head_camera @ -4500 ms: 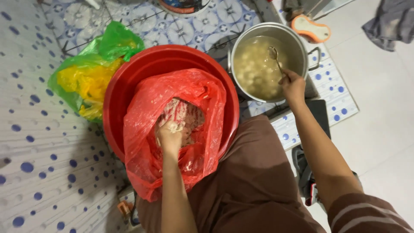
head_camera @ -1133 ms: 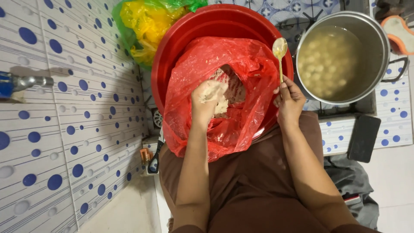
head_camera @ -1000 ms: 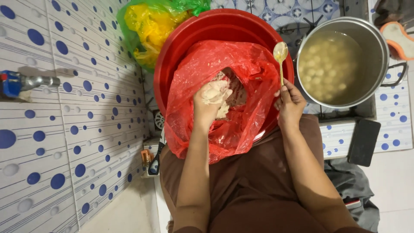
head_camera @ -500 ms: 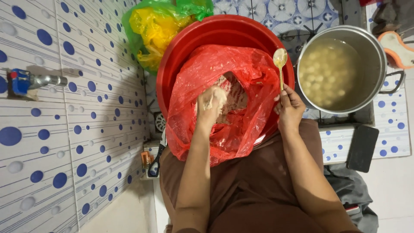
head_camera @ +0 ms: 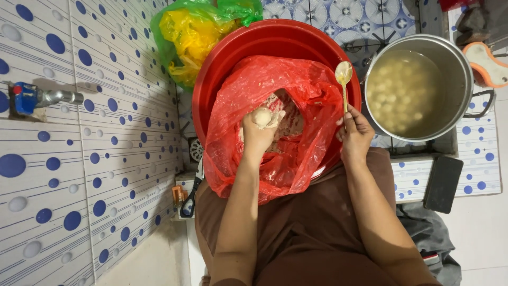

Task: Forming meatballs by squeezing meat paste through the hand and scooping it into a pot of water with a spoon.

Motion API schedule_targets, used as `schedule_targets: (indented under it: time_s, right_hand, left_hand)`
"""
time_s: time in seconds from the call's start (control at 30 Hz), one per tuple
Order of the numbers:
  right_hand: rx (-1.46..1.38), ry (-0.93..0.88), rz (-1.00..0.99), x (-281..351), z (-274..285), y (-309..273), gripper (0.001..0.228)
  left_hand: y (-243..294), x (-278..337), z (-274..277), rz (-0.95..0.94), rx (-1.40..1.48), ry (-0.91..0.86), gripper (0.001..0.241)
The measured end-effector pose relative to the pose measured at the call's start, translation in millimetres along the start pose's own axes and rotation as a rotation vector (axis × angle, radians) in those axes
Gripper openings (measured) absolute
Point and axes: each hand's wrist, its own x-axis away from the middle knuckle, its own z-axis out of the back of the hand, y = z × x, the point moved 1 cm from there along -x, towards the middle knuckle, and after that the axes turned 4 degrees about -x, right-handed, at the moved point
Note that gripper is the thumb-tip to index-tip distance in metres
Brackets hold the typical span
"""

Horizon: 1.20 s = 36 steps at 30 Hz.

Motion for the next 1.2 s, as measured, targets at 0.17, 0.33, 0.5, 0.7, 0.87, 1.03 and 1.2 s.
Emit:
schedule_targets:
  time_s: [0.17,0.33,0.5,0.7,0.87,1.03,1.2]
  right_hand:
    - [0.009,-0.006,0.004,-0.2,0.1,-0.3,0.029]
    - [0.01,-0.006,-0.003,1.2,-1.3,-3.0,0.029]
    - [0.015,-0.011,0.005,0.2,-0.4,-0.5,0.028]
    - [0.031,-0.01,0.013,-0.4,1.2,1.3,0.027]
    - [0.022,-0.012,0.02,4.0,-1.6,-7.4,0.029]
    - [0.058,-0.034,0.06,23.9,-8.1,-38.2,0.029]
    - [0.564,-0.247,0.361,52.7,-21.2,-100.4,0.026]
  left_hand:
    - [-6.9,-2.8,-5.7,-0.181,0.226,-0.08,0.03]
    - [-17.7,0.5,-7.0,-0.079,0.224,-0.158,0.012]
    - [23.9,12.5,1.2,-0.01,0.251,-0.145,0.035]
    - [-6.5,5.2,0.4,-0.003,0.045,-0.085,0.023]
    - [13.4,12.9,-2.6,0.044,0.185,-0.081,0.03]
    - [-17.3,7.9,-9.8,-0.094,0.333,-0.203,0.016]
    - [20.4,15.2,2.1,0.008,0.354,-0.186,0.023]
